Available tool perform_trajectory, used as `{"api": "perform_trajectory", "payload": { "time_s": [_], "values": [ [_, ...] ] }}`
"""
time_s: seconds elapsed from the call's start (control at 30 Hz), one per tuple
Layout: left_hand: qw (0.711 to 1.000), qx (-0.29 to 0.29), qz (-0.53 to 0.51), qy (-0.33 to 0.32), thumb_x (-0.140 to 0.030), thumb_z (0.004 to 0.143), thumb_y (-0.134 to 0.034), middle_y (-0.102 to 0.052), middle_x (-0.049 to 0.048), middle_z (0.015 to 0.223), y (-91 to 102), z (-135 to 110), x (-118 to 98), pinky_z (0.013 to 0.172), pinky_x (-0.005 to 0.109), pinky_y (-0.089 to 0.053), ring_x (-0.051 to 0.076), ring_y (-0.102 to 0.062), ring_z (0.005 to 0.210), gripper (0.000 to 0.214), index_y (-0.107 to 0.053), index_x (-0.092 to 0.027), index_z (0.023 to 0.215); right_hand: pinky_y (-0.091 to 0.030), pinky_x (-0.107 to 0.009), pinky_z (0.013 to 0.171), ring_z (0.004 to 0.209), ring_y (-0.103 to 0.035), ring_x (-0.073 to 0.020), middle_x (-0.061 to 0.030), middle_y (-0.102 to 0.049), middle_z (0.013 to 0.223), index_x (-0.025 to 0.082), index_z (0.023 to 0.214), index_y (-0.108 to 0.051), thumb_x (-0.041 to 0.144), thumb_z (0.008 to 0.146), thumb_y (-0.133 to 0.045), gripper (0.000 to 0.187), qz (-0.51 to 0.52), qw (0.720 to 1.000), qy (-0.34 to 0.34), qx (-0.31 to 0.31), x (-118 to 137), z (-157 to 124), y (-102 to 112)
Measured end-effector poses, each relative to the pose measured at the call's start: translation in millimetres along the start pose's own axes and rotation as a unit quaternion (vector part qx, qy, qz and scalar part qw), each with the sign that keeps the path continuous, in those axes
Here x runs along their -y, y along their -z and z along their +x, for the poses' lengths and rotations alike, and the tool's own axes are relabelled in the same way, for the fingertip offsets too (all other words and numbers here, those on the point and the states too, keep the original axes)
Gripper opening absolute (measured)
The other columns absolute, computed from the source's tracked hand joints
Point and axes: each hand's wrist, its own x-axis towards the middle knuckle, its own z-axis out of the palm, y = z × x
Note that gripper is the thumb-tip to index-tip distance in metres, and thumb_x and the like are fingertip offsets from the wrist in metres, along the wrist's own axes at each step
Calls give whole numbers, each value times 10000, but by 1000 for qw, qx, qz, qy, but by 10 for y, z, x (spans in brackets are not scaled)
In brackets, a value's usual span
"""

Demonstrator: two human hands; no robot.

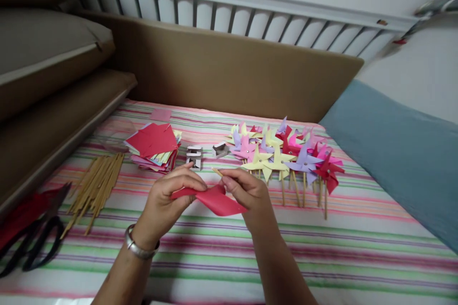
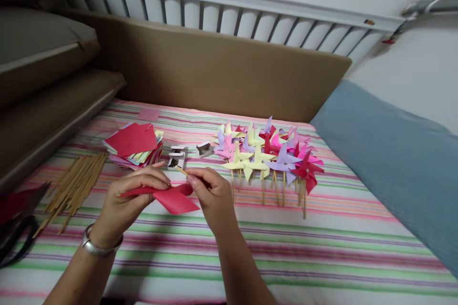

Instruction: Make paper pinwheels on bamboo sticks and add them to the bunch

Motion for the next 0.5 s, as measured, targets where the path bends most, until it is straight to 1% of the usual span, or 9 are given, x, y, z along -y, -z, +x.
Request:
{"api": "perform_trajectory", "payload": {
  "time_s": [0.13, 0.2, 0.37, 0.5],
  "values": [
    [999, -9, 23, -31, -126, 787, -620, -696, 11, 798, -20, -7, -23, 1019, 464, -380, 149, -642, 775, 131, -680, -224, 849, -437, -249, 614, 702, -579, -140, -12, -643, 768, 237, 838, -731, 216, 775, -629, 122, -33, 998, 33, 37, 42, -14, -13],
    [998, -11, 37, -49, -111, 783, -618, -692, 7, 806, -30, -10, -20, 1019, 466, -377, 146, -639, 785, 153, -677, -224, 867, -438, -252, 631, 731, -586, -148, -13, -646, 773, 242, 831, -732, 211, 778, -634, 115, -42, 997, 46, 45, 36, -14, -26],
    [994, -39, 65, -73, -111, 786, -610, -690, -5, 804, -41, -22, -13, 1013, 476, -376, 142, -636, 781, 167, -673, -237, 875, -450, -264, 658, 742, -601, -155, -9, -650, 768, 258, 791, -736, 199, 761, -659, 102, -21, 997, 63, 36, -19, -18, -88],
    [994, -44, 71, -66, -103, 786, -604, -689, -9, 815, -39, -38, -9, 1022, 494, -357, 142, -634, 788, 186, -669, -247, 886, -451, -267, 658, 727, -596, -155, -5, -642, 750, 267, 786, -737, 207, 757, -664, 99, -18, 998, 54, 33, -1, -32, -122]
  ]
}}
